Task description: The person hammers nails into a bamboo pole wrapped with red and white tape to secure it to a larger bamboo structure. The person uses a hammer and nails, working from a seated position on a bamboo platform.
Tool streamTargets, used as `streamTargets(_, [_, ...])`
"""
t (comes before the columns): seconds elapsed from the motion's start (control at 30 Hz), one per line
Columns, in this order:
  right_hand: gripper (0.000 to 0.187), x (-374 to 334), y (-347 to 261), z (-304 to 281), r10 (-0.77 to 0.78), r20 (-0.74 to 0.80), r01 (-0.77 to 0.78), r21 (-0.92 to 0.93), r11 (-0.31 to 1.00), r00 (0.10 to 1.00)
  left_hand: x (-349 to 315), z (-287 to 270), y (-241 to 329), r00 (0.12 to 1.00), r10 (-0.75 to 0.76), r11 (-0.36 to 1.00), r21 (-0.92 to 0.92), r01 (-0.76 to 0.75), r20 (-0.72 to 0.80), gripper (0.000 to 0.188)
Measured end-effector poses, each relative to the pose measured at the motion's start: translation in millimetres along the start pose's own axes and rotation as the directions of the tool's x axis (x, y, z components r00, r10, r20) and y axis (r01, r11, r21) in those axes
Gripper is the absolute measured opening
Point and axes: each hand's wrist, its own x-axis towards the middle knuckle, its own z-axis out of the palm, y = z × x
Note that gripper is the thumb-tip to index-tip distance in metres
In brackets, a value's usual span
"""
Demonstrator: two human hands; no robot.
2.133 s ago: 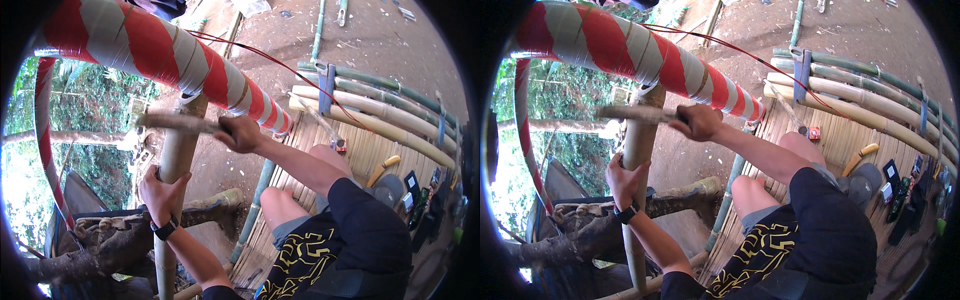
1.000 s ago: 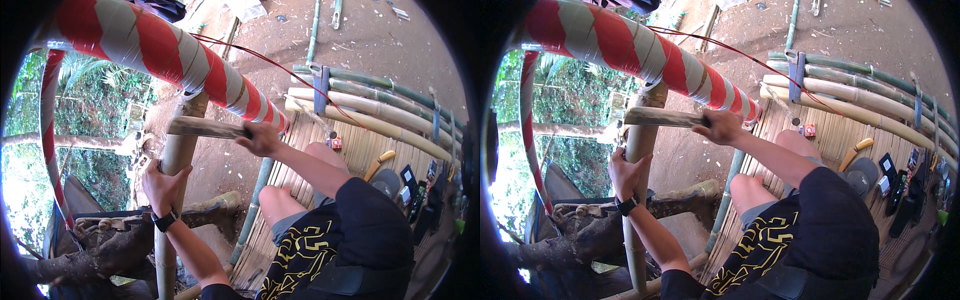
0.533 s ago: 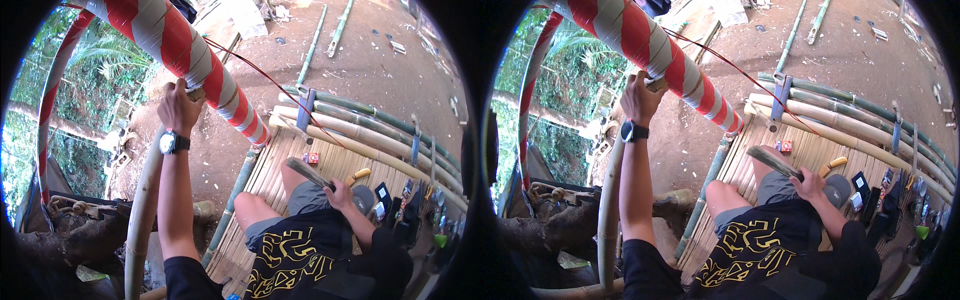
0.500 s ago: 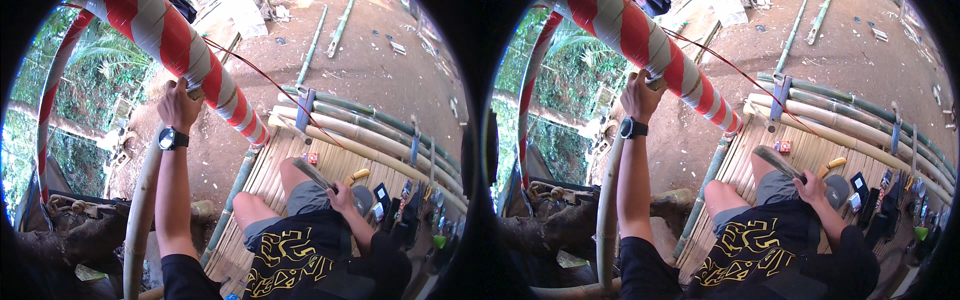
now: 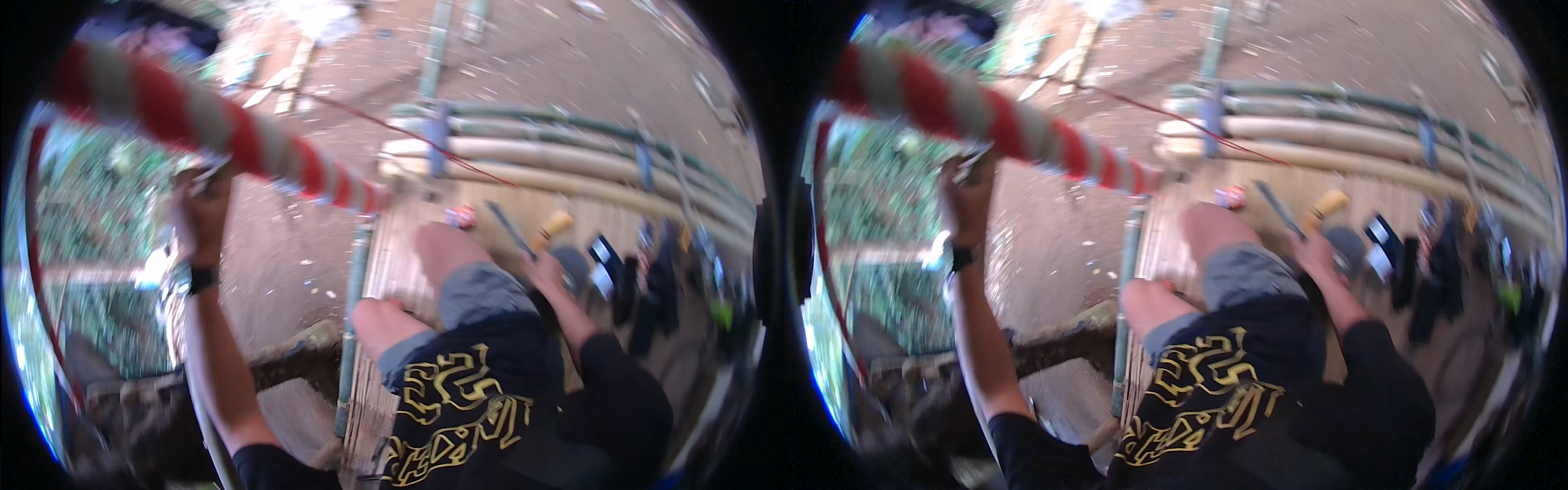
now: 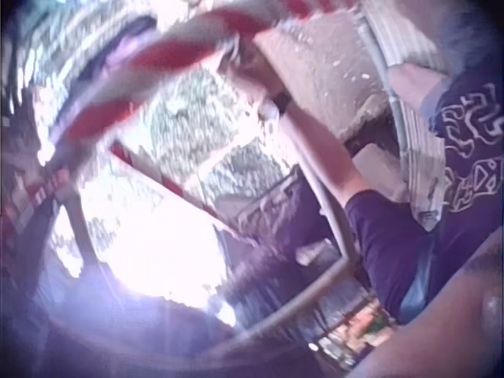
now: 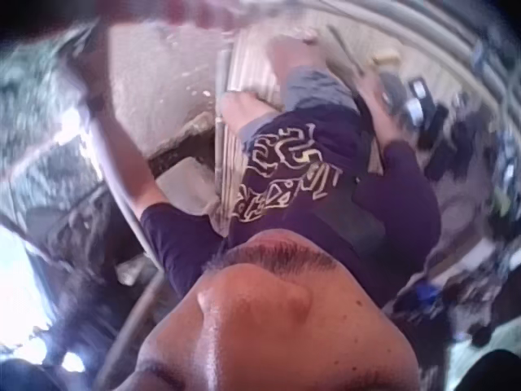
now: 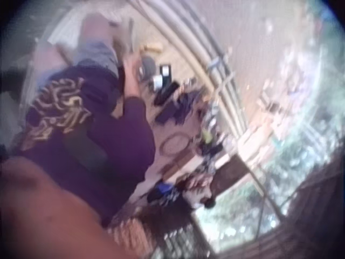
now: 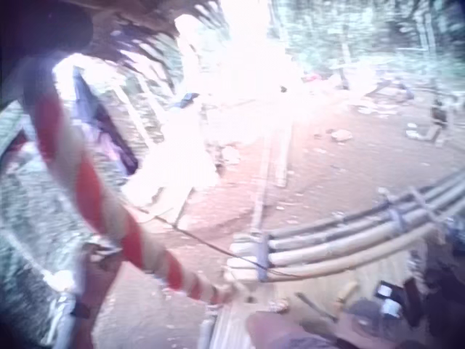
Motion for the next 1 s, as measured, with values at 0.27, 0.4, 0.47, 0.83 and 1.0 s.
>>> streamTargets(0.27, [0.075, 7, 44, 20, 0.02, 0.013, -0.017, -0.196, 0.98, 1.0, -105, 4, 93, 0.907, -0.188, 0.672, -0.624, 0.399, 0.378, 0.03])
streamTargets(0.4, [0.071, 14, 36, 11, 0.003, 0.014, 0.001, -0.259, 0.966, 1.0, -169, 33, 114, 0.769, -0.276, 0.533, -0.574, 0.621, 0.576, 0.024])
streamTargets(0.47, [0.071, 30, 35, 1, -0.034, -0.015, 0.028, -0.3, 0.954, 0.999, -209, 49, 115, 0.691, -0.342, 0.45, -0.534, 0.716, 0.637, 0.022])
streamTargets(0.83, [0.071, 126, 22, 26, -0.214, 0.061, 0.217, -0.464, 0.859, 0.975, -363, 17, 129, 0.333, -0.747, -0.046, -0.545, 0.837, 0.576, 0.017])
streamTargets(1.0, [0.079, 107, 33, 29, -0.431, 0.006, 0.374, -0.507, 0.777, 0.902, -484, 37, 111, 0.035, -0.935, -0.15, -0.485, 0.861, 0.352, 0.017])
